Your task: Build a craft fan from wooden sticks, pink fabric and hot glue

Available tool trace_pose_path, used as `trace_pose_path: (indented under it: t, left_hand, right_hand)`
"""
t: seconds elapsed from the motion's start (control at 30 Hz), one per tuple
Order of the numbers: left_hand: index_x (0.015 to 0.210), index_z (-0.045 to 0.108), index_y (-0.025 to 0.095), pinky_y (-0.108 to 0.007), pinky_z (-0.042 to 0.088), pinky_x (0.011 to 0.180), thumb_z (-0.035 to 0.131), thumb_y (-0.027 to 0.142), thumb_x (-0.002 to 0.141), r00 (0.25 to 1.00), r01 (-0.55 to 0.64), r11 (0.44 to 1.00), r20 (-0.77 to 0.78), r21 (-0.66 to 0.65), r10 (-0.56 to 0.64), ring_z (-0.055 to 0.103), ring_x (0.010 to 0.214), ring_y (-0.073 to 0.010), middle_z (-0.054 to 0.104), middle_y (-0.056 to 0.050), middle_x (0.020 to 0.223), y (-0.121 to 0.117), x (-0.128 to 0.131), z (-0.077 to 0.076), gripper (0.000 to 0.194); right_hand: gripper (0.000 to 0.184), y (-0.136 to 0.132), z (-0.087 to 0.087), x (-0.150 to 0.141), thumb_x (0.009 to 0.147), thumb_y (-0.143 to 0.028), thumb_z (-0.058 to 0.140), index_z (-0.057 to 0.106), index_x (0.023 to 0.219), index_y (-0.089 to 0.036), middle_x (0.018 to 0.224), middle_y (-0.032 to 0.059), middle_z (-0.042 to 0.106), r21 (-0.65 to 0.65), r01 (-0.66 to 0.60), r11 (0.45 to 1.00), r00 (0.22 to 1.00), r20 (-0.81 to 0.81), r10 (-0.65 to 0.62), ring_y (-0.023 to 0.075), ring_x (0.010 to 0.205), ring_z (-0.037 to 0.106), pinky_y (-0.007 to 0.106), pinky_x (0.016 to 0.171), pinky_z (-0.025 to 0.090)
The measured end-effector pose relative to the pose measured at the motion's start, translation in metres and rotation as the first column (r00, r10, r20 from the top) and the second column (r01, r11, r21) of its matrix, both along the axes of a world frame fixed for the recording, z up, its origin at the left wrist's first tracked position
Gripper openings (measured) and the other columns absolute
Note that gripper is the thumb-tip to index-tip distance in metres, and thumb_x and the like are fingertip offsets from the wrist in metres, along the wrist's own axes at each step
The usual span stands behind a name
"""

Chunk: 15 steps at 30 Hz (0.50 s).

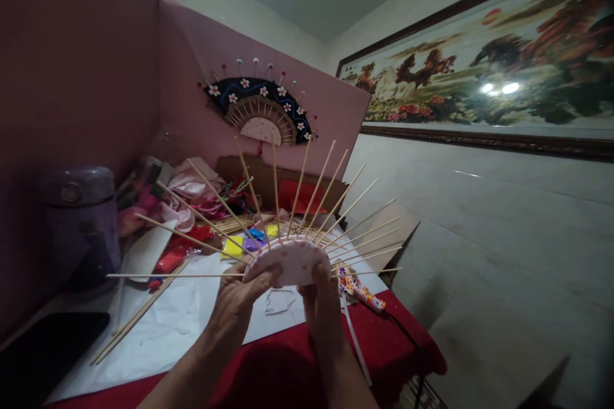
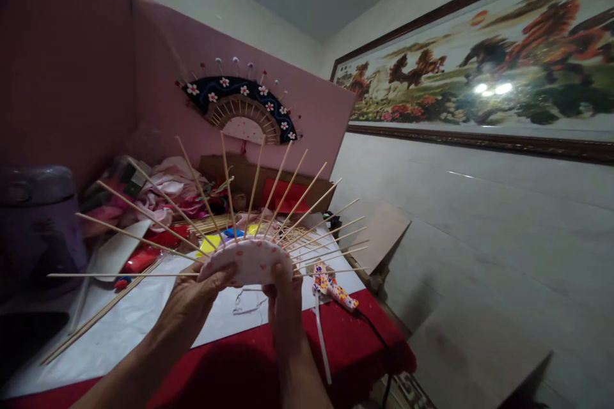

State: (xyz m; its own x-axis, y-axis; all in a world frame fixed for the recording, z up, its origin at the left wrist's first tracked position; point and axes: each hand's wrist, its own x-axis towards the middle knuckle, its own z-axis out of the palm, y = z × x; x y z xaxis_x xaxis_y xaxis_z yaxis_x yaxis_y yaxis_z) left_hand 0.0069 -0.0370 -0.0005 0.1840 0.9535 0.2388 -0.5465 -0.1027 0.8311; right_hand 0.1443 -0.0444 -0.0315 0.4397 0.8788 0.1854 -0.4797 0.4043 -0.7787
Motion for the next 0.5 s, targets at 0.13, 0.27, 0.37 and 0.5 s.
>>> trace_pose_path:
  t: [0.13, 0.27, 0.37, 0.5]
  left_hand:
    - [0.091, 0.074, 0.016, -0.03, 0.05, 0.078, 0.079, 0.027, 0.062, 0.999, 0.032, 0.999, 0.032, -0.018, -0.032, 0.066, 0.084, -0.022, 0.074, -0.006, 0.088, 0.001, -0.002, 0.002, 0.031]
    - [0.093, 0.073, 0.016, -0.029, 0.052, 0.077, 0.08, 0.025, 0.061, 0.993, 0.042, 0.996, 0.112, -0.084, -0.032, 0.066, 0.083, -0.0216, 0.074, -0.005, 0.085, 0.001, -0.004, 0.009, 0.034]
    - [0.1, 0.072, 0.019, -0.026, 0.052, 0.076, 0.079, 0.021, 0.063, 0.981, 0.073, 0.992, 0.184, -0.1, -0.054, 0.066, 0.085, -0.0193, 0.073, -0.003, 0.087, 0.003, -0.006, 0.011, 0.037]
    - [0.105, 0.07, 0.02, -0.028, 0.054, 0.079, 0.078, 0.022, 0.066, 0.961, 0.17, 0.981, 0.233, -0.088, -0.146, 0.067, 0.088, -0.021, 0.073, -0.006, 0.094, 0.004, -0.008, 0.011, 0.04]
  right_hand:
    - [0.038, -0.002, 0.004, -0.005, 0.062, -0.045, 0.077, 0.066, 0.089, -0.021, 0.075, -0.0009, 0.066, 0.009, -0.006, 1.0, 1.0, 0.007, 0.005, 0.0124, 0.066, 0.059, 0.019, 0.053, 0.045]
    - [0.038, -0.004, 0.01, -0.012, 0.064, -0.046, 0.077, 0.068, 0.089, -0.018, 0.073, 0.0006, 0.066, 0.051, -0.011, 0.999, 0.998, 0.055, 0.008, 0.0124, 0.064, 0.059, 0.02, 0.053, 0.046]
    - [0.044, -0.006, 0.015, -0.016, 0.062, -0.053, 0.077, 0.069, 0.084, -0.015, 0.065, 0.0011, 0.064, 0.146, -0.001, 0.989, 0.994, 0.106, -0.014, 0.0112, 0.056, 0.056, 0.02, 0.048, 0.044]
    - [0.046, -0.016, 0.028, -0.021, 0.058, -0.044, 0.083, 0.069, 0.093, -0.019, 0.081, 0.0037, 0.071, 0.249, 0.068, 0.966, 0.989, 0.114, -0.099, 0.0153, 0.068, 0.063, 0.024, 0.06, 0.052]
